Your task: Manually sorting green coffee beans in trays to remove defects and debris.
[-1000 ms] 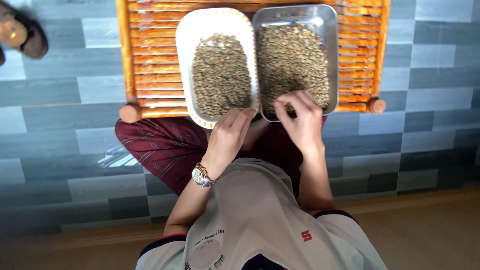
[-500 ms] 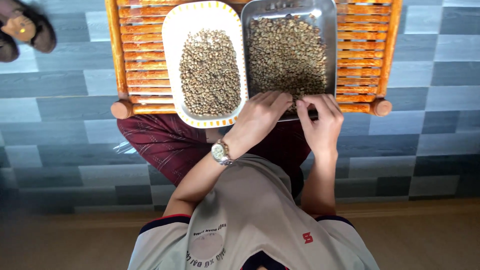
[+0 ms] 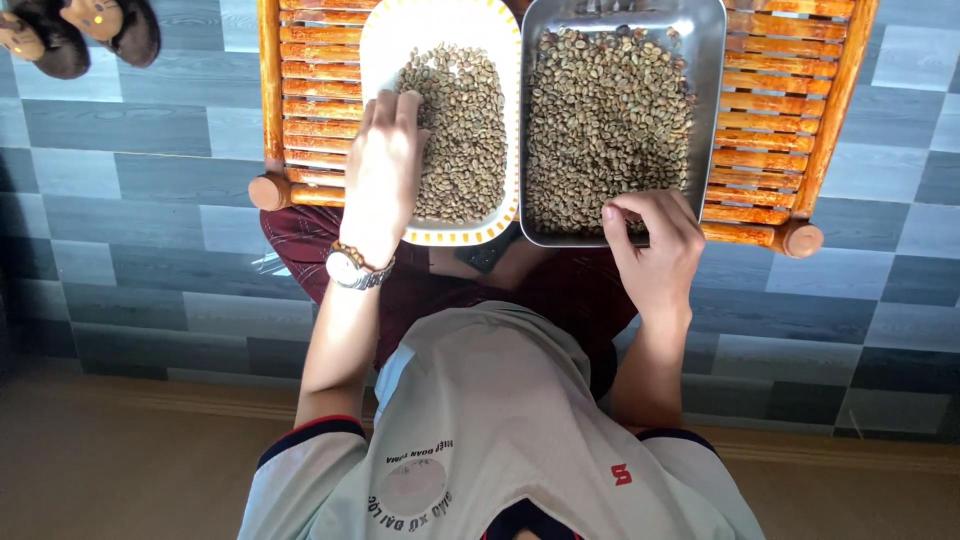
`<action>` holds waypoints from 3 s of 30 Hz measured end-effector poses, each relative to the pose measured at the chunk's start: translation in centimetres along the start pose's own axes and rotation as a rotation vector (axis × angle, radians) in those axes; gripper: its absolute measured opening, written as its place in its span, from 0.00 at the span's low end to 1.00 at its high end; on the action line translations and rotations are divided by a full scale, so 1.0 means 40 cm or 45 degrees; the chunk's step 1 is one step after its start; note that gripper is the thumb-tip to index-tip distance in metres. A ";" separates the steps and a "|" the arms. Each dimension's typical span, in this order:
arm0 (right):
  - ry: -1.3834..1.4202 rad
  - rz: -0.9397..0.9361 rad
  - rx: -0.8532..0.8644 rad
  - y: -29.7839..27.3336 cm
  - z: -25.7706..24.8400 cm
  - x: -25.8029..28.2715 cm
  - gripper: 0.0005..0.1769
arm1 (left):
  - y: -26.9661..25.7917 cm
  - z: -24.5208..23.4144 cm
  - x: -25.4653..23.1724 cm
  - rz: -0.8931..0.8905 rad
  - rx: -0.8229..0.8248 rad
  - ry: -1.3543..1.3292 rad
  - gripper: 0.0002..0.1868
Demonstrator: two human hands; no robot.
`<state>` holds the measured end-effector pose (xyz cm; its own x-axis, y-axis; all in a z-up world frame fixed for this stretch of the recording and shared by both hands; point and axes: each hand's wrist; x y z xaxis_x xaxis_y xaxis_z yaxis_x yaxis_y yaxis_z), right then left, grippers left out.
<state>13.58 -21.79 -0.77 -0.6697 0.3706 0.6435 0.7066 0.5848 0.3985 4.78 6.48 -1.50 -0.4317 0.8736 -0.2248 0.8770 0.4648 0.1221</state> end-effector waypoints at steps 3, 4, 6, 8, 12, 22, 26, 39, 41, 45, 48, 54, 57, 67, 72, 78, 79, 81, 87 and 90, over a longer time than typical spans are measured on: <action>0.002 -0.005 0.006 -0.004 0.003 0.001 0.05 | -0.001 -0.009 -0.010 -0.004 0.074 -0.133 0.19; 0.002 0.002 0.013 -0.009 0.003 0.002 0.05 | -0.005 -0.013 -0.014 -0.017 0.092 -0.187 0.19; 0.002 0.010 0.020 -0.012 0.006 0.001 0.05 | -0.009 -0.020 -0.011 -0.019 0.106 -0.259 0.20; 0.005 0.011 0.027 -0.011 0.009 0.003 0.06 | -0.013 -0.023 -0.006 -0.026 0.113 -0.329 0.20; -0.021 0.010 0.052 -0.002 0.017 0.016 0.06 | -0.015 -0.023 -0.001 -0.005 0.087 -0.389 0.14; -0.082 0.005 0.078 -0.004 0.032 0.035 0.06 | -0.022 -0.005 0.003 0.059 0.000 -0.336 0.11; -0.084 -0.003 0.083 0.001 0.033 0.056 0.05 | -0.020 -0.005 0.004 0.124 -0.067 -0.359 0.10; -0.097 -0.008 0.086 0.005 0.047 0.102 0.06 | -0.019 0.012 0.022 0.206 -0.105 -0.399 0.10; -0.107 -0.011 0.083 0.004 0.048 0.106 0.06 | -0.018 0.012 0.023 0.204 -0.091 -0.383 0.09; -0.090 -0.016 0.079 0.005 0.046 0.121 0.06 | -0.017 0.018 0.027 0.234 -0.086 -0.359 0.09; -0.087 -0.021 0.077 0.004 0.043 0.127 0.07 | -0.015 0.021 0.025 0.236 -0.120 -0.333 0.08; -0.035 -0.112 0.044 -0.005 0.047 0.094 0.02 | -0.031 -0.015 0.011 0.295 -0.195 -0.466 0.04; 0.032 -0.207 -0.008 -0.005 0.058 0.076 0.03 | -0.054 -0.063 -0.044 0.435 -0.176 -0.432 0.06; 0.019 -0.113 0.005 -0.011 0.039 0.063 0.03 | -0.114 0.000 -0.246 0.710 -0.242 -0.700 0.03; 0.083 -0.065 -0.014 -0.036 0.028 0.012 0.02 | -0.099 -0.037 -0.277 0.720 -0.205 -0.666 0.05; 0.092 -0.040 -0.033 -0.035 0.018 -0.016 0.03 | -0.093 -0.014 -0.294 0.690 -0.157 -0.623 0.07; 0.080 -0.042 -0.032 -0.034 0.015 -0.022 0.05 | -0.092 -0.010 -0.296 0.680 -0.144 -0.645 0.06; 0.079 -0.037 -0.032 -0.033 0.011 -0.032 0.05 | -0.089 0.002 -0.297 0.674 -0.140 -0.645 0.06; 0.055 -0.019 -0.039 -0.021 0.011 -0.038 0.07 | -0.083 0.001 -0.273 0.649 -0.133 -0.613 0.06; 0.046 -0.019 -0.035 -0.013 0.015 -0.035 0.08 | -0.096 0.038 -0.224 0.584 -0.093 -0.604 0.03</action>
<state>14.00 -22.19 -2.28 -0.6716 0.3355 0.6606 0.7030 0.5699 0.4254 5.61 -3.36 -1.44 0.1365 0.8347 -0.5336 0.9259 0.0840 0.3683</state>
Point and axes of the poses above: each hand's wrist, its own y-axis towards the middle knuckle, its own z-axis out of the palm, x = y × z, and after that the axes turned 4 degrees about -z, right-handed
